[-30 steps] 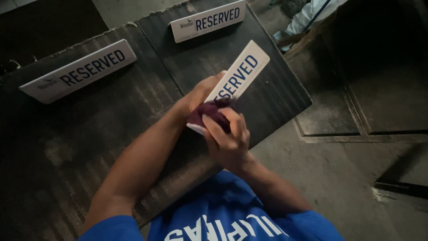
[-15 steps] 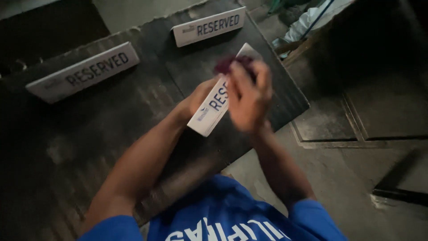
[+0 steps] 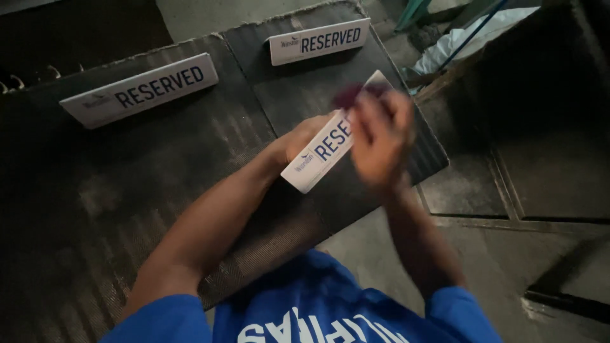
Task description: Washing a small cloth in a sink and then using it to wipe down 'RESERVED' table signs.
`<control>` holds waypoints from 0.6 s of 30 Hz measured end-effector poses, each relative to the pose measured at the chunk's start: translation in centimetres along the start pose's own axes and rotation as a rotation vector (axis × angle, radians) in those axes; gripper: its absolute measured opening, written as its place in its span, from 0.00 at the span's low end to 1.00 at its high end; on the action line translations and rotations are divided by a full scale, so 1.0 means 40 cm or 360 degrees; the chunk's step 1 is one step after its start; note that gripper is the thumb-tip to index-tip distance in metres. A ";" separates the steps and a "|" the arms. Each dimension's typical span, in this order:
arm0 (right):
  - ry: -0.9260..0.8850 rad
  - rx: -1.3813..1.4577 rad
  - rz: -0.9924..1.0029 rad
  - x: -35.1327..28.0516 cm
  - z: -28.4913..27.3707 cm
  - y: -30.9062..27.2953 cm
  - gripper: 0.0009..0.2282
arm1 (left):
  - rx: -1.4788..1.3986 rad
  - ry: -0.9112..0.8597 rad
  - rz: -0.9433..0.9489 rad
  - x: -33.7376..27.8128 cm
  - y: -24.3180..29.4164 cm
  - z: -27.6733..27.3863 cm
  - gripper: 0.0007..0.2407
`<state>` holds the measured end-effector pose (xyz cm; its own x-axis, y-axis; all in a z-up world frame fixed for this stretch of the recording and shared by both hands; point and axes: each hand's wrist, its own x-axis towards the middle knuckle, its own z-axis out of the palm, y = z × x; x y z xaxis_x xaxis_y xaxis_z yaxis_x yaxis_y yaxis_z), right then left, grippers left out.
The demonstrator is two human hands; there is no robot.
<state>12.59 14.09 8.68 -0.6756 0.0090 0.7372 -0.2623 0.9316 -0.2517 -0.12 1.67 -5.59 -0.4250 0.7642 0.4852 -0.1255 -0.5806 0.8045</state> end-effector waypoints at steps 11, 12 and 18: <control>-0.0081 0.0154 -0.0030 -0.150 0.047 -0.142 0.13 | -0.0522 0.0108 -0.0281 0.009 -0.024 -0.024 0.15; -0.0084 0.0195 -0.0127 -0.191 0.053 -0.164 0.12 | -0.0554 0.0140 -0.0272 0.015 -0.027 -0.023 0.15; -0.0076 0.0242 0.0024 -0.096 0.057 -0.031 0.12 | 0.0253 -0.0208 0.0376 -0.025 -0.064 -0.073 0.17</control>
<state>13.95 12.07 4.75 -0.7114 0.0018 0.7028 -0.3508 0.8656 -0.3573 -2.00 1.57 -9.14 -0.3054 0.6491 0.6967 0.1090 -0.7030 0.7028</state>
